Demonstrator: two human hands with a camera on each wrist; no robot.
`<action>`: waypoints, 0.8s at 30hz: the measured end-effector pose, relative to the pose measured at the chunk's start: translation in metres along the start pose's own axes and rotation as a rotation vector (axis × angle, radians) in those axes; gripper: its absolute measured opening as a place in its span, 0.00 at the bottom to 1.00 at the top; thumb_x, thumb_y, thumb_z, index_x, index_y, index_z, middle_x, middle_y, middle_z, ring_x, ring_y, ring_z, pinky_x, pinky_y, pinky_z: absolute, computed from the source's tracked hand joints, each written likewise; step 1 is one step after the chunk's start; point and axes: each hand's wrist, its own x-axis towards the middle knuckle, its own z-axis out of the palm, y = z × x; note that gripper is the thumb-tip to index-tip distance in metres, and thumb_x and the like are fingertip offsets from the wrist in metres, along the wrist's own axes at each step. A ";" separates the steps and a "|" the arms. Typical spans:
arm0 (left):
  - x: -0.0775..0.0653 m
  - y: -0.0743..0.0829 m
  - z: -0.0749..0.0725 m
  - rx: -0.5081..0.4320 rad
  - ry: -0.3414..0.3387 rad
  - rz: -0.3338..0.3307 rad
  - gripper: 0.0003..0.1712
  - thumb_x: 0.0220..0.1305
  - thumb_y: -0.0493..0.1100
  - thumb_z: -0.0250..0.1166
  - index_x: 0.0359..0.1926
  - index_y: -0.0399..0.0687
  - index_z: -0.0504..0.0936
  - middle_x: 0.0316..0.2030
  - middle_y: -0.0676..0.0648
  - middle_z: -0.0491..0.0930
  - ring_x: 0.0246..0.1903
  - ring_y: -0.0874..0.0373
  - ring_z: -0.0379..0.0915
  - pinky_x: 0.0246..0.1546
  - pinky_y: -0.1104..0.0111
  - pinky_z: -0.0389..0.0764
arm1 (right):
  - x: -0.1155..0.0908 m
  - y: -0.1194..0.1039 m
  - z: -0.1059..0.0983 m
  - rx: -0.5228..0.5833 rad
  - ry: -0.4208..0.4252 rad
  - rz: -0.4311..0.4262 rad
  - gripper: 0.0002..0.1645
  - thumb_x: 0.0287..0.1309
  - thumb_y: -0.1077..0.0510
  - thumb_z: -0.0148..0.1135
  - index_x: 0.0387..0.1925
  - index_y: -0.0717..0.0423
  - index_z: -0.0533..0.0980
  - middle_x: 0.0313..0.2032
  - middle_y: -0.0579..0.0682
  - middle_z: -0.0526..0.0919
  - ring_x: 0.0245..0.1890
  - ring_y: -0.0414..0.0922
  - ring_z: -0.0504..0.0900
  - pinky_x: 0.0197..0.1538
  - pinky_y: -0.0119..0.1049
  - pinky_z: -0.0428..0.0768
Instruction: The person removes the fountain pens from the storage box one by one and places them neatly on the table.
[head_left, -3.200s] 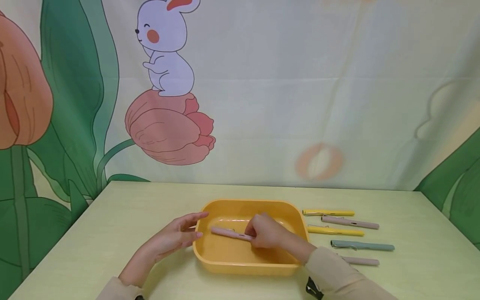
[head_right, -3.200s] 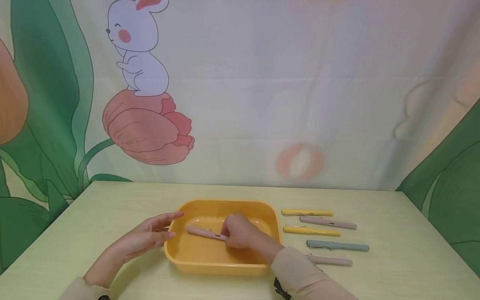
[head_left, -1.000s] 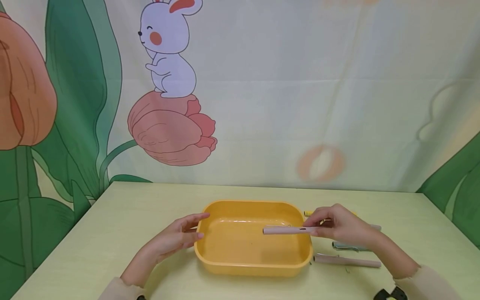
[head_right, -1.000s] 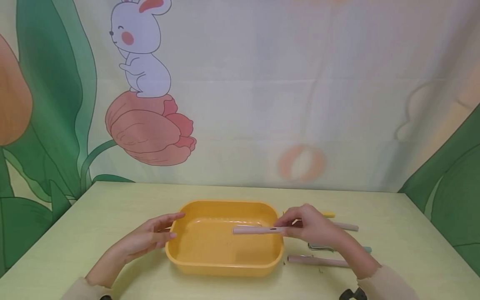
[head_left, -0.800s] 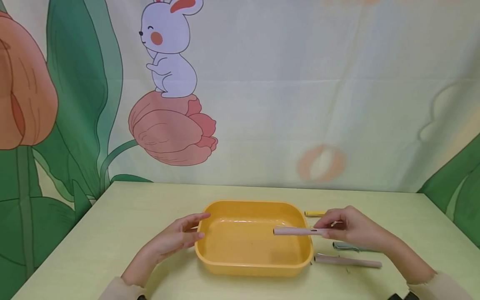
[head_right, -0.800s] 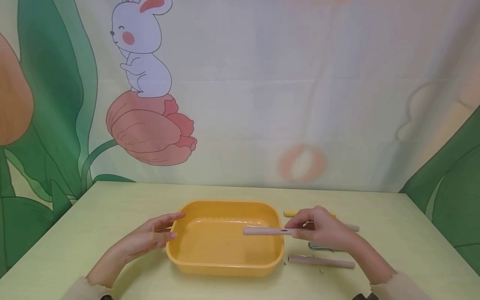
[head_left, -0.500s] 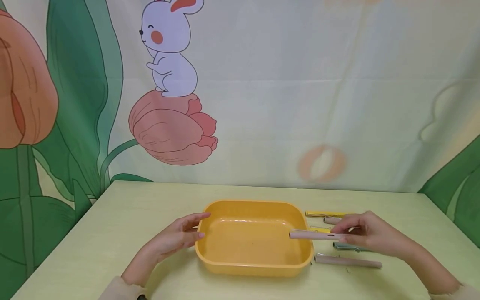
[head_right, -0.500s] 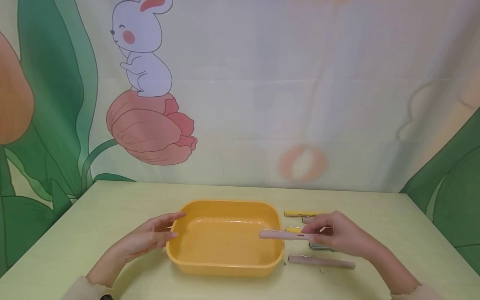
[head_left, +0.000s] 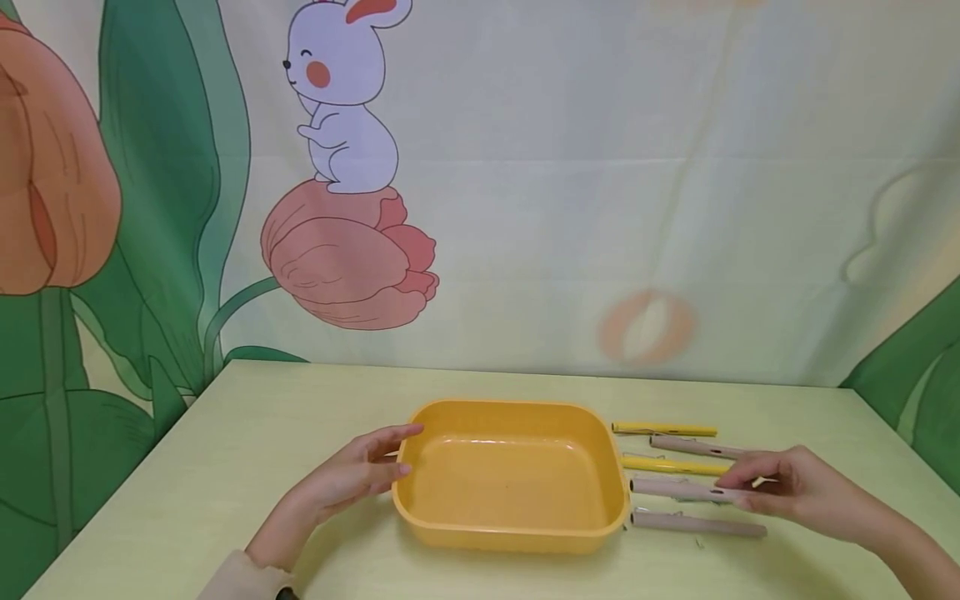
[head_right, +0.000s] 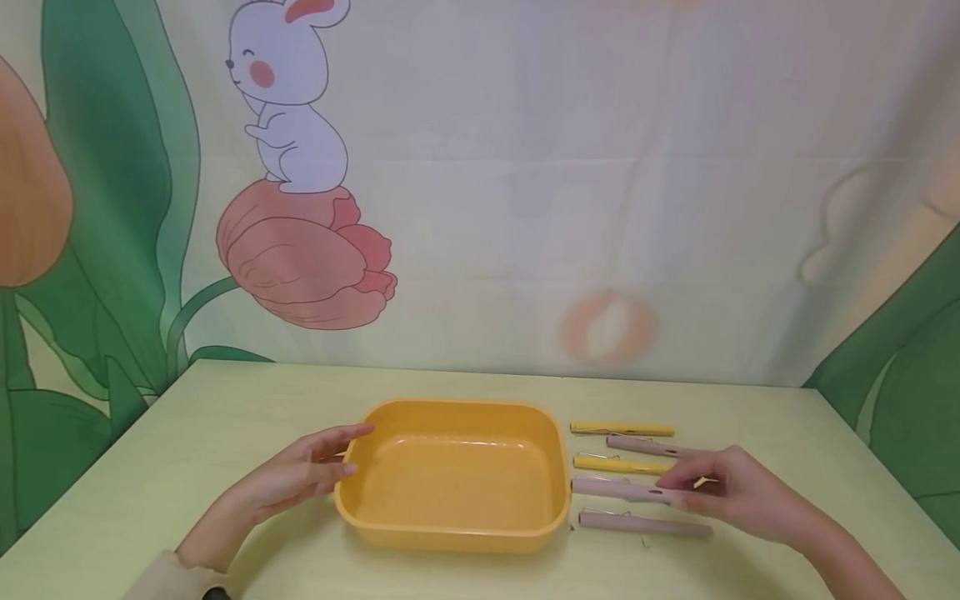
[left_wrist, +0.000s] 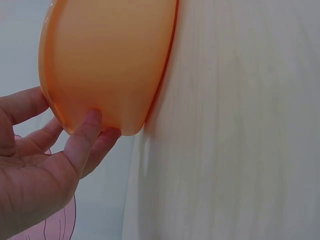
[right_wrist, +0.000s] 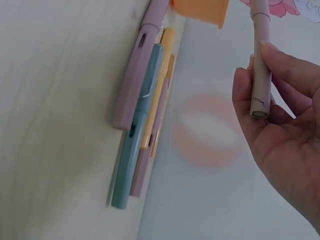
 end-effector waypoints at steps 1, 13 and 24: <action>0.000 0.000 0.000 -0.001 0.000 0.000 0.34 0.61 0.36 0.58 0.66 0.37 0.57 0.64 0.32 0.54 0.56 0.44 0.63 0.53 0.59 0.72 | -0.003 0.002 -0.001 0.003 -0.002 -0.003 0.15 0.54 0.72 0.56 0.42 0.58 0.79 0.43 0.36 0.80 0.43 0.26 0.73 0.35 0.26 0.79; 0.001 0.001 0.001 -0.009 0.007 -0.008 0.33 0.61 0.35 0.58 0.66 0.38 0.57 0.64 0.32 0.54 0.56 0.43 0.63 0.53 0.59 0.72 | -0.030 0.020 -0.005 0.066 -0.046 -0.025 0.19 0.53 0.76 0.54 0.44 0.59 0.79 0.42 0.38 0.81 0.41 0.29 0.75 0.37 0.25 0.79; 0.000 0.001 0.000 -0.013 -0.002 0.001 0.33 0.61 0.35 0.57 0.66 0.37 0.57 0.65 0.32 0.53 0.57 0.42 0.62 0.53 0.60 0.73 | -0.042 0.034 -0.003 0.070 -0.098 0.139 0.14 0.54 0.70 0.56 0.42 0.57 0.80 0.40 0.37 0.81 0.39 0.28 0.74 0.36 0.23 0.77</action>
